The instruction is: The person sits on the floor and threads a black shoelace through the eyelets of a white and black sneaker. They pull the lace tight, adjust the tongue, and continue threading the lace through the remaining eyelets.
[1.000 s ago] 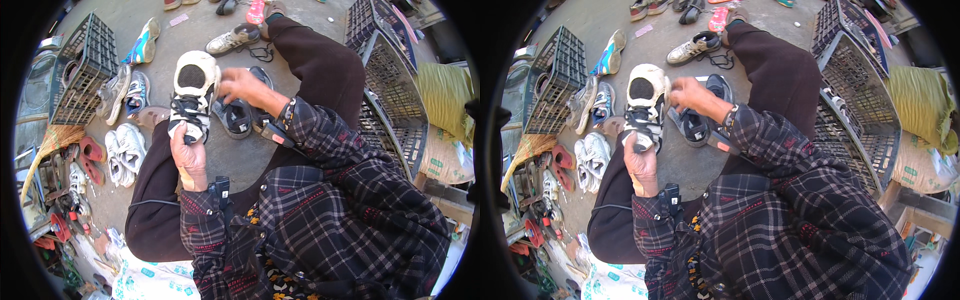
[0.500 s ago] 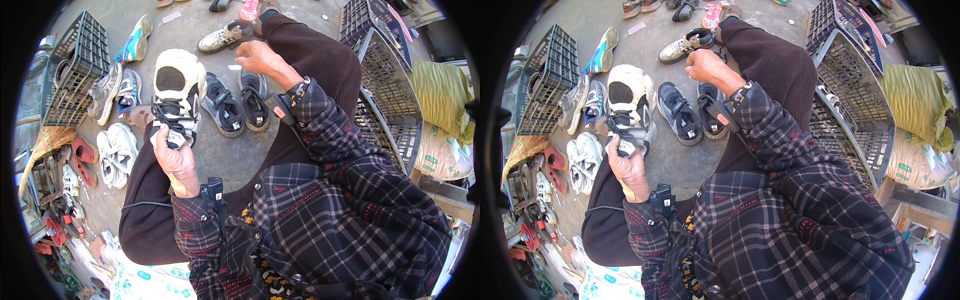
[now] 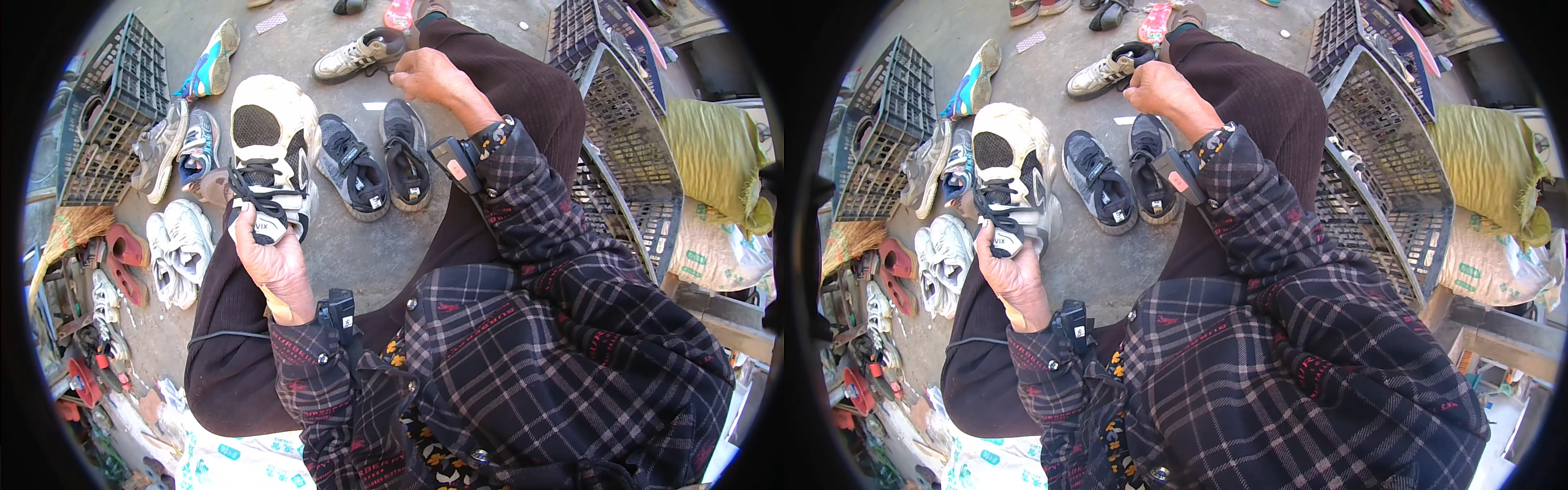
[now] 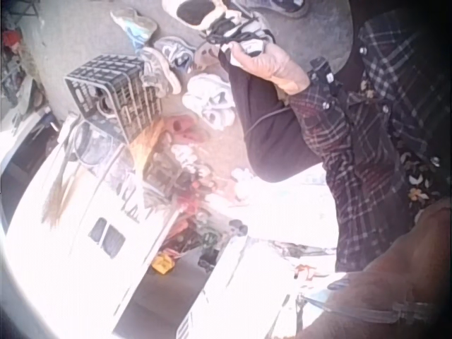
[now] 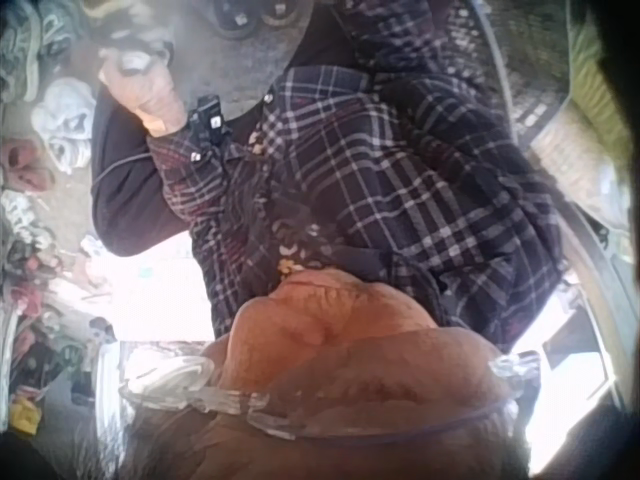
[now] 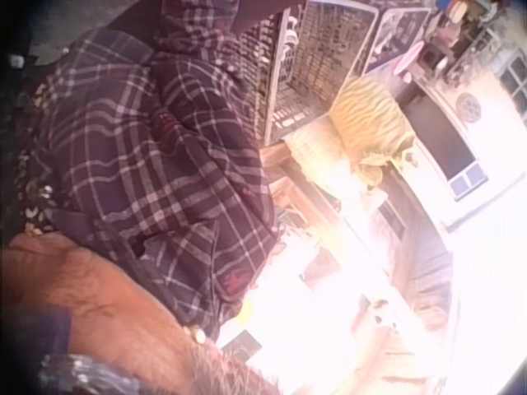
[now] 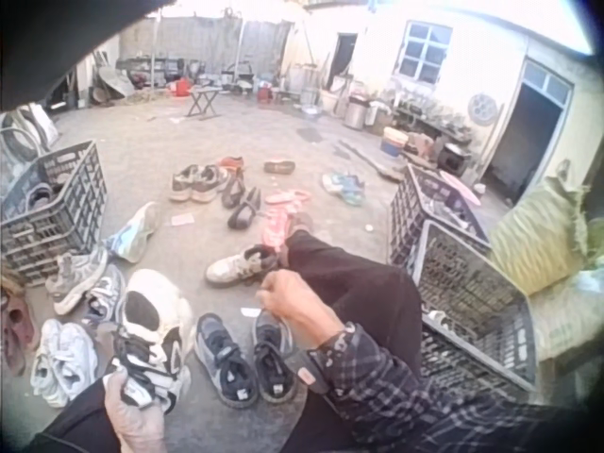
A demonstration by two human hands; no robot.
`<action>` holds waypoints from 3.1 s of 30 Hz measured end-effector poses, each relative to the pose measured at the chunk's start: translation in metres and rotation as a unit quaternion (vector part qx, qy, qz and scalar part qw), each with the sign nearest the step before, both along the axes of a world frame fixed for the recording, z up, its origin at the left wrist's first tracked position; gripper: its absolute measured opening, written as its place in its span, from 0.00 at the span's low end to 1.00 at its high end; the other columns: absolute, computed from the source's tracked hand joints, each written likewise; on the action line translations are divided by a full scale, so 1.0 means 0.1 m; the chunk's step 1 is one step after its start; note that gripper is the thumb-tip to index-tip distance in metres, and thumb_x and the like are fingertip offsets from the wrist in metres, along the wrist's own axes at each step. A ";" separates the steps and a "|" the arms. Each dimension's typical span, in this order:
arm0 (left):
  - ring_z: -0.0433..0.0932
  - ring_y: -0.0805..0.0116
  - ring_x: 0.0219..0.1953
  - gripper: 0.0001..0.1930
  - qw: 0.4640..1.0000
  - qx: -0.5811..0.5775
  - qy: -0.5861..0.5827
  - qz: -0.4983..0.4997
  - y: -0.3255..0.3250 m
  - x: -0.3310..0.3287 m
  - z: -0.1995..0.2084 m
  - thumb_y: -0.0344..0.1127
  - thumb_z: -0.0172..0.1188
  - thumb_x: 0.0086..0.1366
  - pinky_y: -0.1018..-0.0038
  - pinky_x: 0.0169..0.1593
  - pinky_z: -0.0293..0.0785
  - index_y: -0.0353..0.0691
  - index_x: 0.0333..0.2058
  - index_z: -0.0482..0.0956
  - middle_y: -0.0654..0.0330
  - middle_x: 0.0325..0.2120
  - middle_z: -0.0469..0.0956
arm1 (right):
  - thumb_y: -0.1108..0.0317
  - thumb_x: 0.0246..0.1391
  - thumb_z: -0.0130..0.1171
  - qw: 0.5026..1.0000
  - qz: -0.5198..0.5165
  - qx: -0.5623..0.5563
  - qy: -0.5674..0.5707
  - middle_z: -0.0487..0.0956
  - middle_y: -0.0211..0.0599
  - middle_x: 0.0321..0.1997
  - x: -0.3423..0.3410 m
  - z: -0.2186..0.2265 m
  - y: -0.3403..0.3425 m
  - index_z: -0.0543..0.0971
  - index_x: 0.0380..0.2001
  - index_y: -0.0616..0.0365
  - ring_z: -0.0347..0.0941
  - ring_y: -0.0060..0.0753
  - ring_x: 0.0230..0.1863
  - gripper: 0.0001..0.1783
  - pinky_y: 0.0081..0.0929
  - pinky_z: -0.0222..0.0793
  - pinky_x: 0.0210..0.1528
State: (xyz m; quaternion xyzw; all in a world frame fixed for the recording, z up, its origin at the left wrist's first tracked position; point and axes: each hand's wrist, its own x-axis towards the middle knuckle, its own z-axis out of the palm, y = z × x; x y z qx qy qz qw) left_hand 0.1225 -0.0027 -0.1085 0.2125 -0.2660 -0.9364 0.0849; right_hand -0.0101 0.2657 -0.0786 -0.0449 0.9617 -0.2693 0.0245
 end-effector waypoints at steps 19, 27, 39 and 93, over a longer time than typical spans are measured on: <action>0.73 0.66 0.39 0.15 0.996 0.075 0.017 -0.036 0.13 0.00 -0.12 0.41 0.49 0.60 0.67 0.45 0.68 0.38 0.42 0.71 0.61 0.38 0.74 | 0.62 0.39 0.57 0.997 -0.056 0.042 -0.044 0.77 0.50 0.34 -0.52 -0.94 -0.12 0.79 0.28 0.59 0.73 0.49 0.40 0.13 0.38 0.68 0.43; 0.72 0.67 0.41 0.12 0.988 0.114 -0.070 -0.071 0.33 -0.07 -0.47 0.36 0.47 0.61 0.69 0.49 0.67 0.34 0.40 0.69 0.59 0.37 0.73 | 0.66 0.39 0.58 0.968 0.002 0.231 -0.095 0.77 0.44 0.39 -0.47 -1.42 -0.13 0.79 0.33 0.56 0.71 0.48 0.46 0.14 0.38 0.68 0.42; 0.73 0.68 0.39 0.12 0.984 -0.005 -0.159 -0.084 0.18 -0.03 -0.49 0.36 0.51 0.60 0.71 0.46 0.69 0.34 0.40 0.71 0.59 0.36 0.74 | 0.71 0.47 0.52 0.872 0.155 0.441 -0.142 0.78 0.36 0.41 -0.41 -1.37 -0.48 0.79 0.39 0.52 0.75 0.42 0.42 0.14 0.56 0.68 0.36; 0.71 0.68 0.44 0.16 0.982 0.018 -0.156 -0.102 0.20 0.05 -0.46 0.35 0.50 0.59 0.72 0.51 0.65 0.34 0.44 0.69 0.59 0.41 0.72 | 0.68 0.41 0.59 0.943 -0.050 0.235 -0.229 0.75 0.43 0.46 -0.61 -1.19 -0.01 0.78 0.40 0.56 0.71 0.42 0.49 0.18 0.34 0.68 0.47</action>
